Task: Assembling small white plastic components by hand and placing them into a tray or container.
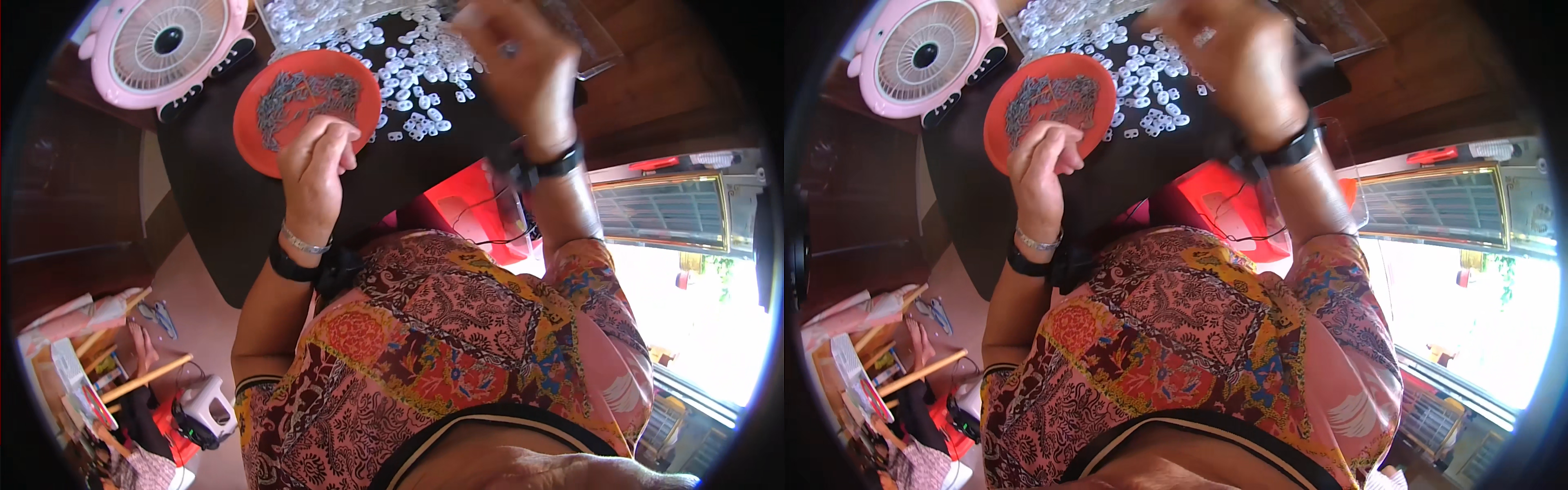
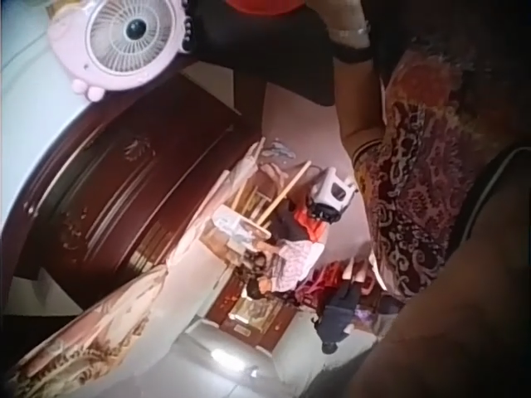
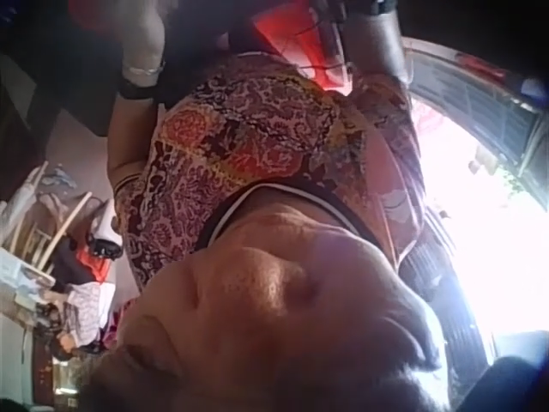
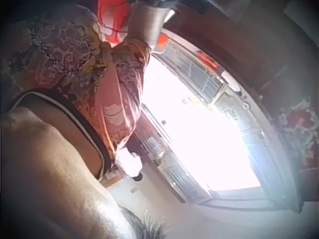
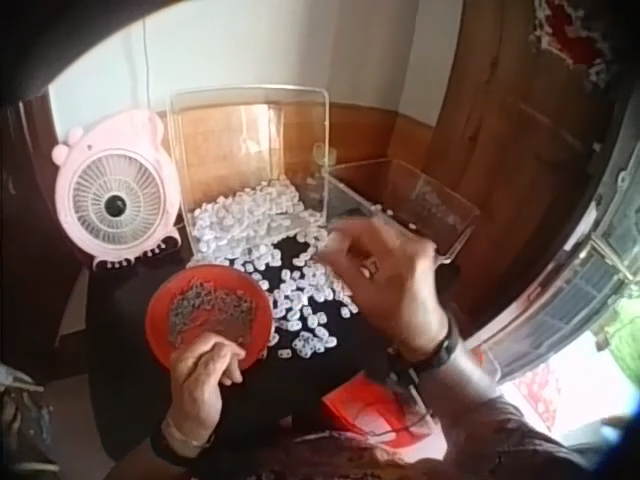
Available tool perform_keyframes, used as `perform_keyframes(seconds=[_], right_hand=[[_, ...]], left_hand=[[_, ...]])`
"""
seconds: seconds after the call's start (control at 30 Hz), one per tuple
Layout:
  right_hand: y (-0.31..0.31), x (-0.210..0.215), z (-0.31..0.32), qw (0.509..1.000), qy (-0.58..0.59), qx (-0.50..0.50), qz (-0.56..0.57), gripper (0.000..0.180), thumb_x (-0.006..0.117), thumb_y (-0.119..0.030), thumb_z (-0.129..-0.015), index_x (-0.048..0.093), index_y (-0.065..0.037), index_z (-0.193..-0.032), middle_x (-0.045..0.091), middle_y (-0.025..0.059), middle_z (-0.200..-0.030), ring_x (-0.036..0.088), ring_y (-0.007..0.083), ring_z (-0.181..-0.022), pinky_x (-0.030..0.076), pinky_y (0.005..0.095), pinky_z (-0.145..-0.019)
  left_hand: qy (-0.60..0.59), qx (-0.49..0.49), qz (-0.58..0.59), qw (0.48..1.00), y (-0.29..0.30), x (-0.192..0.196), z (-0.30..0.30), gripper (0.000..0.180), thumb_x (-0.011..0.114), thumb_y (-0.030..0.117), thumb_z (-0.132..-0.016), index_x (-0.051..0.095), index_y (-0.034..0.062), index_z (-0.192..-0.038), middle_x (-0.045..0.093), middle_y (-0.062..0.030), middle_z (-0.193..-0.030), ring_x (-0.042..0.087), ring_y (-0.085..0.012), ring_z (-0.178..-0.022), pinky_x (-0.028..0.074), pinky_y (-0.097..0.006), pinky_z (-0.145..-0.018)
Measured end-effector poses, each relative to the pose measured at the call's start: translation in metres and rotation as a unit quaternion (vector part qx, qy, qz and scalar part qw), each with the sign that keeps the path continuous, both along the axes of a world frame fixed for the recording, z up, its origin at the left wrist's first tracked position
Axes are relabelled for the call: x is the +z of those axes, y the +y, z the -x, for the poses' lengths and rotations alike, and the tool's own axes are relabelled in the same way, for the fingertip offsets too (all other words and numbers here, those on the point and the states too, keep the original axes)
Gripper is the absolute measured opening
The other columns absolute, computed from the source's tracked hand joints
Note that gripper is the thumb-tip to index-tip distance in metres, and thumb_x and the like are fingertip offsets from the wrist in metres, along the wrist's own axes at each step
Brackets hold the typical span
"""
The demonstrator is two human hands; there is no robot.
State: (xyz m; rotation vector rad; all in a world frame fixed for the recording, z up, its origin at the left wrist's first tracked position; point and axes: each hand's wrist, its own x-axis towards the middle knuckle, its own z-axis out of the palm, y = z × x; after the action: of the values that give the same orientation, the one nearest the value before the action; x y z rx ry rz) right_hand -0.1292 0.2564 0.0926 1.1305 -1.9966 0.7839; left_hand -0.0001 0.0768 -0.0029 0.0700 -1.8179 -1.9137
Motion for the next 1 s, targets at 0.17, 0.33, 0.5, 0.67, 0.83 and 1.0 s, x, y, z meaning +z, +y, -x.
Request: perform_keyframes(seconds=[0.17, 0.33, 0.5, 0.67, 0.83, 1.0], right_hand=[[0.043, 0.067, 0.059, 0.968, 0.077, -0.232, 0.057, 0.024, 0.064, -0.010, -0.076, 0.065, 0.001, -0.098, 0.066, 0.0150, -0.083, 0.064, 0.0306, -0.076, 0.049, 0.0328, -0.068], [0.035, 0.042, 0.036, 0.995, -0.033, -0.090, -0.029, 0.016, 0.065, -0.011, -0.077, 0.066, 0.000, -0.089, 0.065, 0.0164, -0.084, 0.063, 0.0319, -0.079, 0.050, 0.0356, -0.070], [0.056, -0.043, 0.059, 0.949, -0.206, -0.027, -0.238, 0.021, 0.061, -0.023, -0.082, 0.066, -0.005, -0.089, 0.065, 0.0101, -0.075, 0.063, 0.0195, -0.071, 0.048, 0.0306, -0.066], [0.064, -0.078, 0.062, 0.929, -0.232, -0.109, -0.267, 0.022, 0.057, -0.032, -0.077, 0.067, -0.013, -0.079, 0.066, 0.0103, -0.077, 0.063, 0.0310, -0.076, 0.049, 0.0413, -0.068], [0.051, -0.087, 0.061, 0.934, -0.202, -0.122, -0.268, 0.019, 0.059, -0.027, -0.077, 0.063, -0.009, -0.080, 0.064, 0.0064, -0.072, 0.063, 0.0265, -0.072, 0.049, 0.0362, -0.065], [0.046, -0.088, 0.066, 0.941, -0.183, -0.095, -0.269, 0.017, 0.057, -0.024, -0.077, 0.063, -0.011, -0.085, 0.064, 0.0073, -0.075, 0.063, 0.0273, -0.072, 0.049, 0.0372, -0.066]], left_hand=[[0.012, -0.012, -0.019, 1.000, 0.005, 0.003, 0.003, 0.022, 0.050, 0.014, -0.090, 0.062, 0.0005, -0.078, 0.052, -0.0002, -0.060, 0.046, -0.0058, -0.053, 0.033, -0.021, -0.049], [0.016, 0.001, -0.020, 1.000, 0.003, 0.004, 0.008, 0.021, 0.050, 0.013, -0.090, 0.061, 0.0005, -0.077, 0.052, 0.0001, -0.060, 0.046, -0.0056, -0.053, 0.033, -0.020, -0.048], [0.010, -0.017, -0.028, 0.999, 0.005, 0.001, 0.008, 0.021, 0.050, 0.013, -0.090, 0.061, 0.0007, -0.077, 0.052, 0.0004, -0.060, 0.045, -0.0050, -0.053, 0.031, -0.019, -0.048], [0.004, -0.029, -0.024, 0.999, 0.006, 0.002, 0.009, 0.021, 0.050, 0.014, -0.090, 0.061, 0.0009, -0.077, 0.052, 0.0011, -0.061, 0.044, -0.0046, -0.053, 0.031, -0.019, -0.047], [-0.010, -0.027, -0.019, 0.999, 0.004, -0.002, 0.010, 0.022, 0.051, 0.015, -0.091, 0.061, 0.0011, -0.077, 0.051, 0.0018, -0.060, 0.044, -0.0044, -0.052, 0.031, -0.019, -0.047], [-0.012, -0.027, -0.006, 1.000, 0.004, -0.002, 0.011, 0.022, 0.051, 0.015, -0.091, 0.061, 0.0011, -0.077, 0.050, 0.0018, -0.059, 0.044, -0.0046, -0.052, 0.031, -0.020, -0.047]])
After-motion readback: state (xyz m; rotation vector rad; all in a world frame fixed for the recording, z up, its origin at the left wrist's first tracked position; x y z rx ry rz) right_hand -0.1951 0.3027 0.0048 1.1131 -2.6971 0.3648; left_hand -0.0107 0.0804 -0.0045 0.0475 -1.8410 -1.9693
